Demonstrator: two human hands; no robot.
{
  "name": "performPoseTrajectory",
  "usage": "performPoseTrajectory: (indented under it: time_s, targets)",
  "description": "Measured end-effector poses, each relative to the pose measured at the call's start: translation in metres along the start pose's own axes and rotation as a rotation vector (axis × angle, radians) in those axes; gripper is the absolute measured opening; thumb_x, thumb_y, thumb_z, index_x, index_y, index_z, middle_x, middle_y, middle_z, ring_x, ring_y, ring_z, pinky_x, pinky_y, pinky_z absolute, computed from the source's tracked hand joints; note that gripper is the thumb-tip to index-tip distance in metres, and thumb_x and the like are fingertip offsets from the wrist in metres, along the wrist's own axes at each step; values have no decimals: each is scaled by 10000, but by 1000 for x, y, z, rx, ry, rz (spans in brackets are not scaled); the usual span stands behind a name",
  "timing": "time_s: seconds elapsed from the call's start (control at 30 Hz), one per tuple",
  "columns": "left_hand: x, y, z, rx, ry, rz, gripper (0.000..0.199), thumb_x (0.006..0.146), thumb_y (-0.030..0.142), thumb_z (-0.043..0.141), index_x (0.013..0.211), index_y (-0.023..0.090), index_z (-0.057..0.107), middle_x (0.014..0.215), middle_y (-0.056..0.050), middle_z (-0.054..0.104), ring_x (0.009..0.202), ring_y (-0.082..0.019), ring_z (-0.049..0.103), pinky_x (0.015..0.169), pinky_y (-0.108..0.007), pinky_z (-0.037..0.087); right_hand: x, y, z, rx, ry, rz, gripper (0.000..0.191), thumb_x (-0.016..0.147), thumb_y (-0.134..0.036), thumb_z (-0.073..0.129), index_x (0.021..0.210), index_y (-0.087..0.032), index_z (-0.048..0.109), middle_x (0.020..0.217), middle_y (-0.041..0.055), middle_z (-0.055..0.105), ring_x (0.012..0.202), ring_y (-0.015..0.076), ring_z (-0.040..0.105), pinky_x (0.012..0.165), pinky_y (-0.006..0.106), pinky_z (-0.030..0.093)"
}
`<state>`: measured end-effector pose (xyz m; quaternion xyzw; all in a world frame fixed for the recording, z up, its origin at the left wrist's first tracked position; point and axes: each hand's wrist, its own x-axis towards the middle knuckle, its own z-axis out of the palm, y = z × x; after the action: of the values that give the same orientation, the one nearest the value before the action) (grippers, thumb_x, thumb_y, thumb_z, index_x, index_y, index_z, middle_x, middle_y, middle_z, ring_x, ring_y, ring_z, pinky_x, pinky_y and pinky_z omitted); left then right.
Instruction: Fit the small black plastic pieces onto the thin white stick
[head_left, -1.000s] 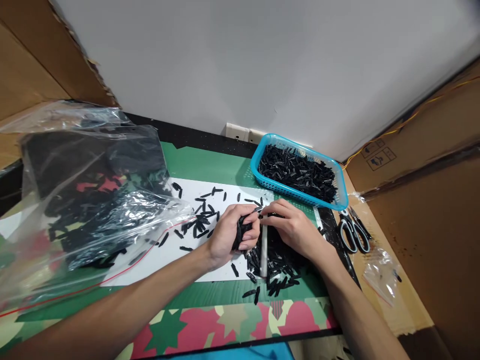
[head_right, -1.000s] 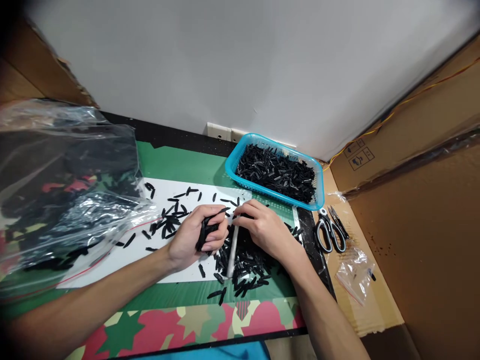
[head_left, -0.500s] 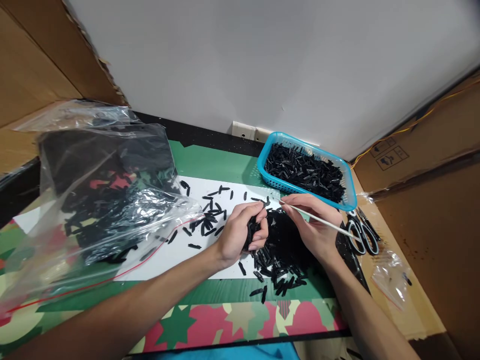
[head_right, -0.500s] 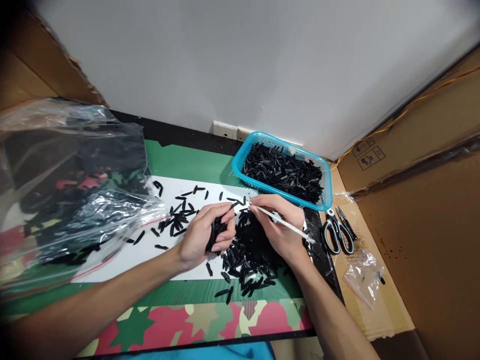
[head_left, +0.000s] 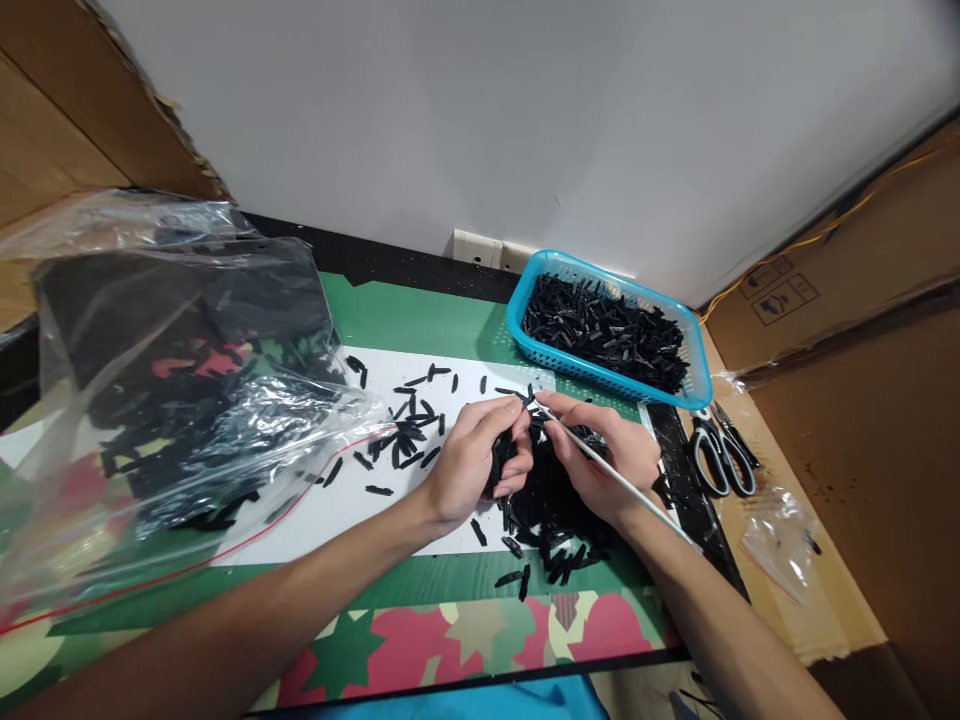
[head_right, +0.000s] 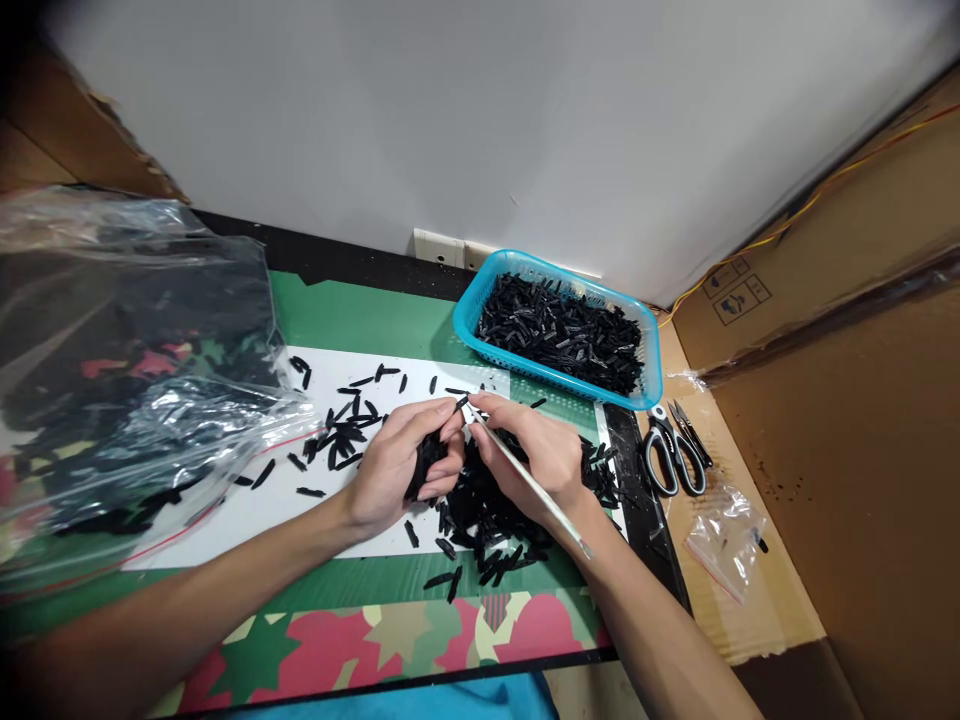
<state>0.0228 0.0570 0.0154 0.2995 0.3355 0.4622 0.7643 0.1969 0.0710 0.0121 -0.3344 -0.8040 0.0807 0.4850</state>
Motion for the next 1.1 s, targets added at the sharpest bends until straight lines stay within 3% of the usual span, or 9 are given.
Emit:
performPoseTrajectory:
  time_s: [1.1]
  targets:
    - [1,1,-1,40,1,1,343,969,401,578,728,201,438,509,52,433,402,-58,349,378,-138,286,10,3,-11,91,-155,55,85,984,-158,669,1022,-233,673,1134,67,824,999,204,812,854,291,654]
